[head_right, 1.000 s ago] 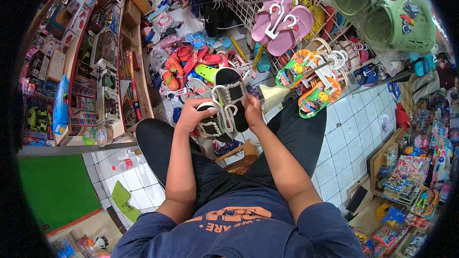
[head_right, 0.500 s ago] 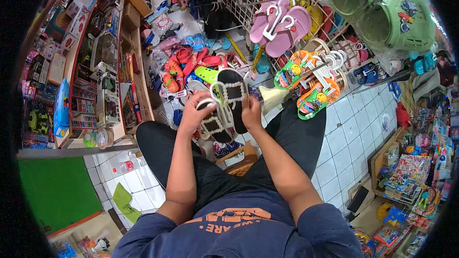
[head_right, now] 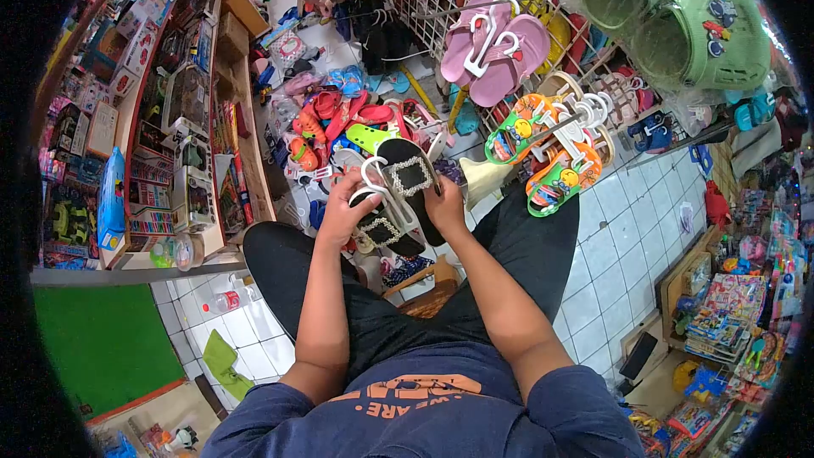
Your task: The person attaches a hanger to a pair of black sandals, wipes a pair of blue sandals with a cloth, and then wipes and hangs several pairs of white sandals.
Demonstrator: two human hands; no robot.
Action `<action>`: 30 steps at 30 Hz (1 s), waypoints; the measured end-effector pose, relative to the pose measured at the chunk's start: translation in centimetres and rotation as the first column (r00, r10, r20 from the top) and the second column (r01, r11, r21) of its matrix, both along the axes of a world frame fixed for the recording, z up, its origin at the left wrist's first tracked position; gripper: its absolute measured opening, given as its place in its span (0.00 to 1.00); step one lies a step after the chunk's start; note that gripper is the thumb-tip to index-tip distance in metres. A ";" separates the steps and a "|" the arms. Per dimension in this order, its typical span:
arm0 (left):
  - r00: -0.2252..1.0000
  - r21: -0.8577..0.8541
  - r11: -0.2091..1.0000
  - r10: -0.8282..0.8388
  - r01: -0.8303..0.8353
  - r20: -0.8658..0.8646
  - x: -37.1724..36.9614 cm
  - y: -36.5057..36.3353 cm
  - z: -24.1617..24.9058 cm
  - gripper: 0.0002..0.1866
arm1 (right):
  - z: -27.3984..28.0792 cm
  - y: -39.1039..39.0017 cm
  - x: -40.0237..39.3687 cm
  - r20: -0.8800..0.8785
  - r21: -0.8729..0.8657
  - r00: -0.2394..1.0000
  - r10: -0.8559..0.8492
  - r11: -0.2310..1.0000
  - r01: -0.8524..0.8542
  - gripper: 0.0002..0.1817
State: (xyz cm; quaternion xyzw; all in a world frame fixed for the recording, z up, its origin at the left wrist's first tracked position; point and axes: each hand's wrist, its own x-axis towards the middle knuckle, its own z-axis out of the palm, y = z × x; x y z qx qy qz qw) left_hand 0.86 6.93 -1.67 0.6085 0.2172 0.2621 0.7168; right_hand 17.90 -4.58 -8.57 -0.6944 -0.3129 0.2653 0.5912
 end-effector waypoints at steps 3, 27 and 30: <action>0.997 0.126 0.991 0.031 -0.039 0.064 0.2 0.1 0.0 0.15 | -0.5 0.2 0.1 -0.084 -0.057 0.996 -0.003 0.998 -0.001 0.12; 0.993 -0.105 0.994 0.029 -0.016 0.116 -1.4 0.9 -0.4 0.17 | -2.3 -0.8 1.0 -0.313 -0.592 0.911 0.270 0.695 -0.409 0.19; 0.995 -0.142 0.990 -0.013 0.028 0.102 -1.3 0.7 -0.5 0.18 | -2.0 -1.0 0.7 -0.095 -0.482 0.934 0.344 0.805 -0.345 0.14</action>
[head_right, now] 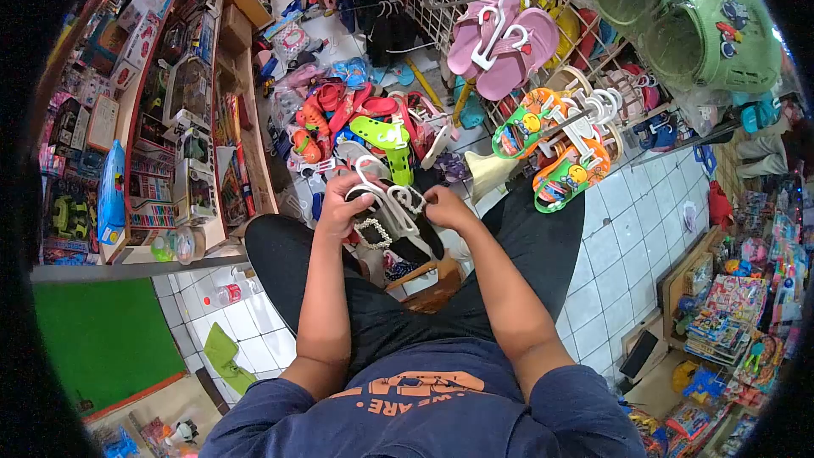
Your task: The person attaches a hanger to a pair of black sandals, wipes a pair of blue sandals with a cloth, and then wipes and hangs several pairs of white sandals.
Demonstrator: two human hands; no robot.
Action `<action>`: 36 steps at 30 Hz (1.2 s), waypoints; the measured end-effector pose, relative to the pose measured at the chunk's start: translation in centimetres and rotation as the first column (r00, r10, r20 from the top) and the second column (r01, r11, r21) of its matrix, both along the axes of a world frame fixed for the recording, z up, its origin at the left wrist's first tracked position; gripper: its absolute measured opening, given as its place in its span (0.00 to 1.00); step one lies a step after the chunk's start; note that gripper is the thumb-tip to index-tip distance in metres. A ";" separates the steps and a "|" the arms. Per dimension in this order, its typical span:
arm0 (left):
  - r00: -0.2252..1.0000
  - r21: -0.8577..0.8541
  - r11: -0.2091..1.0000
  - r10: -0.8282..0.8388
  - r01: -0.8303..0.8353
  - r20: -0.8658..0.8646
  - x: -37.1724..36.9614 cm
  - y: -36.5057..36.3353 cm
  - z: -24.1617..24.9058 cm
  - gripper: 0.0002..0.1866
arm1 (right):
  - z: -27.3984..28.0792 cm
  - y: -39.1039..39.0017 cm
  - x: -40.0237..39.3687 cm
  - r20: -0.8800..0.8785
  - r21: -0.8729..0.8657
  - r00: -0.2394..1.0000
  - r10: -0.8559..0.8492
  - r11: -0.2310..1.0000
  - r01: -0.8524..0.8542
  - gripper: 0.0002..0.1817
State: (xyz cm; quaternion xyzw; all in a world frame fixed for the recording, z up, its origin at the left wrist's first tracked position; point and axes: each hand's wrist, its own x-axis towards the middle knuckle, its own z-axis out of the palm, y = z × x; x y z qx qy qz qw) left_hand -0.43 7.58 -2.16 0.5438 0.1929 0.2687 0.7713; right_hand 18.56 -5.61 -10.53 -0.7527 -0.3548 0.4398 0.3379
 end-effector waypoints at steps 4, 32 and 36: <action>0.999 0.046 0.999 0.011 -0.009 -0.047 0.1 0.2 0.1 0.17 | 3.9 0.6 0.2 0.004 0.392 0.980 -0.200 0.902 0.182 0.08; 0.962 -0.379 0.890 0.187 -0.252 -0.201 0.8 0.2 -0.5 0.12 | 5.6 0.4 -2.2 0.217 0.542 0.950 0.224 0.782 -0.309 0.13; 0.953 -0.395 0.869 0.241 -0.297 -0.186 0.4 1.1 -1.6 0.11 | 8.5 0.4 -1.5 -0.430 0.147 0.846 0.316 0.949 -0.280 0.12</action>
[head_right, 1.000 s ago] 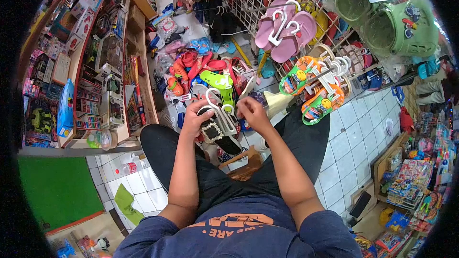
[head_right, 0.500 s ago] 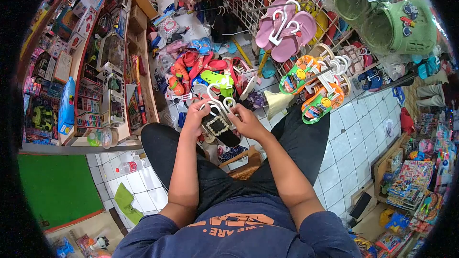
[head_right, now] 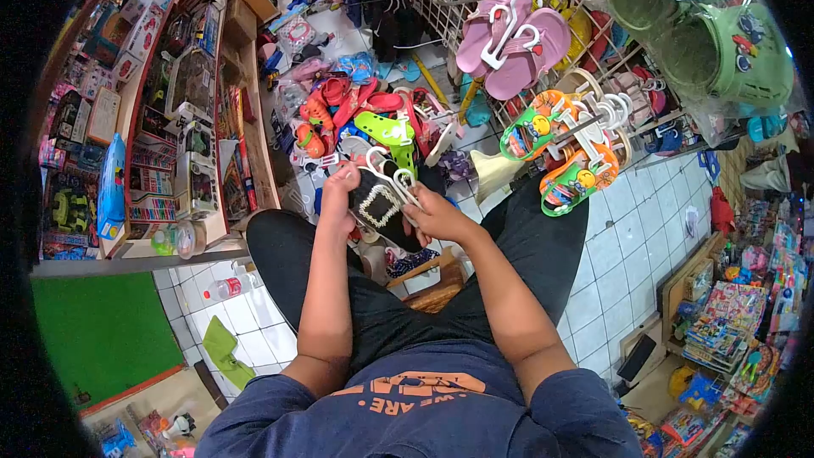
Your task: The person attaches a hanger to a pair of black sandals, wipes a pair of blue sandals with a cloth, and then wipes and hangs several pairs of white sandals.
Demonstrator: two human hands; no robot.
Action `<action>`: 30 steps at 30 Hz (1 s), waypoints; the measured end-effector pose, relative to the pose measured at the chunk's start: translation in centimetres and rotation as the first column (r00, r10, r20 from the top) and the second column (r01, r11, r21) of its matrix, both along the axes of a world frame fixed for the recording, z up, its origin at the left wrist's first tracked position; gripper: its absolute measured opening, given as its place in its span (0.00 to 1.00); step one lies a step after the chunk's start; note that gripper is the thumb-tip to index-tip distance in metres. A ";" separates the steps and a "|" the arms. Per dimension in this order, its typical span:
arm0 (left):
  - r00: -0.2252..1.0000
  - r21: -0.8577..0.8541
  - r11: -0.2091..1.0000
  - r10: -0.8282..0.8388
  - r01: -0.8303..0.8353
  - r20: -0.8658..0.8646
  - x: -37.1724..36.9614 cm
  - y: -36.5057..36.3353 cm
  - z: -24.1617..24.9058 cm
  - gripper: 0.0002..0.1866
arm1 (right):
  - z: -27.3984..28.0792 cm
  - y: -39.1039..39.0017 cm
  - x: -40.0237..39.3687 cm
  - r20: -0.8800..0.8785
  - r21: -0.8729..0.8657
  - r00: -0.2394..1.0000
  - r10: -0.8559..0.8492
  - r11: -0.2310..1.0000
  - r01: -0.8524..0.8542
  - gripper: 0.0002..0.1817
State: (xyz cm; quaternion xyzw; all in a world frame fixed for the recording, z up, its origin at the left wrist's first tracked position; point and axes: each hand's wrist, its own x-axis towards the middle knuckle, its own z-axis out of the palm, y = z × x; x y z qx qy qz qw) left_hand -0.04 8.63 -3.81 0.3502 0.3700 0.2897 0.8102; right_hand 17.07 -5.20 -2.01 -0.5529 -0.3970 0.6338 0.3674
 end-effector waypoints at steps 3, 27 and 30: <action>0.968 -0.207 0.957 0.226 -0.201 0.107 -0.3 0.8 0.2 0.13 | -1.6 -0.2 -0.3 -0.137 -0.021 0.990 -0.032 0.999 0.029 0.12; 0.955 -0.213 0.958 0.232 -0.192 0.183 -0.8 1.4 -0.7 0.26 | -2.0 0.5 -0.7 0.420 0.636 0.718 -0.555 0.744 0.203 0.21; 0.960 -0.179 0.970 0.198 -0.163 0.196 -1.0 1.4 -0.5 0.25 | -1.1 0.3 -0.9 0.473 0.542 0.771 -0.426 0.831 0.126 0.21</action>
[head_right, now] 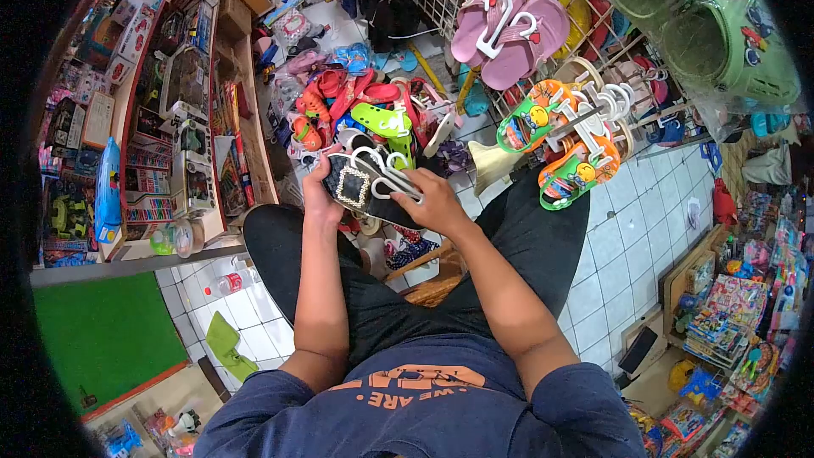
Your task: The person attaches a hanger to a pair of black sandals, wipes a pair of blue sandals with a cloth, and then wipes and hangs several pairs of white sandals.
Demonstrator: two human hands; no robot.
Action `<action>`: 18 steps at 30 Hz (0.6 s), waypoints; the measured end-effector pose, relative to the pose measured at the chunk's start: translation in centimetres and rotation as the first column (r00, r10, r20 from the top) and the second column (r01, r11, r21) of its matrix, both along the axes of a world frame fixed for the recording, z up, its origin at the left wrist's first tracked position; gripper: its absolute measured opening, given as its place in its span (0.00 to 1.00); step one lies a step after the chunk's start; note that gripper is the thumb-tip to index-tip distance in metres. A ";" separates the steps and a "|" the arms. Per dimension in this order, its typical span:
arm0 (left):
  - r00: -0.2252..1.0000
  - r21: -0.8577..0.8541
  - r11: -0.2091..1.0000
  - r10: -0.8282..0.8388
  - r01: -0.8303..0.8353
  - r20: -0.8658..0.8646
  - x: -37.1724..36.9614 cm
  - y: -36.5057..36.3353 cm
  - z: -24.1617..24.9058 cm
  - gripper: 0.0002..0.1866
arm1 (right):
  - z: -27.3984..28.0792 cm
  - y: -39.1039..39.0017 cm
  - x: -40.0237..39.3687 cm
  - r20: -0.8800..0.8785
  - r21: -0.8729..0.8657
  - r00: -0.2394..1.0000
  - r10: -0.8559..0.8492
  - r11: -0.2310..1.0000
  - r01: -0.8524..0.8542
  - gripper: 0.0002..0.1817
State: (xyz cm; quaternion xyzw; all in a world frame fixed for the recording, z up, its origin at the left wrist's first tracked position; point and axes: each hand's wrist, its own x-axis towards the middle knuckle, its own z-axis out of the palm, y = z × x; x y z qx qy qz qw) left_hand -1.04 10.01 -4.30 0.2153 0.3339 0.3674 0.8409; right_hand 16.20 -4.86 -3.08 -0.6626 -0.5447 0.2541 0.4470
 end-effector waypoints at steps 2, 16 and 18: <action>0.998 0.073 0.995 -0.061 0.063 -0.036 0.1 -0.3 0.7 0.24 | -0.1 0.0 -0.5 -0.004 0.012 1.000 0.001 1.000 -0.001 0.22; 0.958 0.142 0.961 -0.205 0.236 -0.202 3.3 -3.5 -0.1 0.12 | -3.2 0.3 -1.5 -0.100 0.067 0.986 -0.137 0.987 0.144 0.33; 0.941 0.223 0.939 -0.199 0.263 -0.275 3.5 -3.7 0.2 0.12 | -3.2 0.1 -1.5 -0.105 0.082 0.984 -0.145 0.985 0.154 0.33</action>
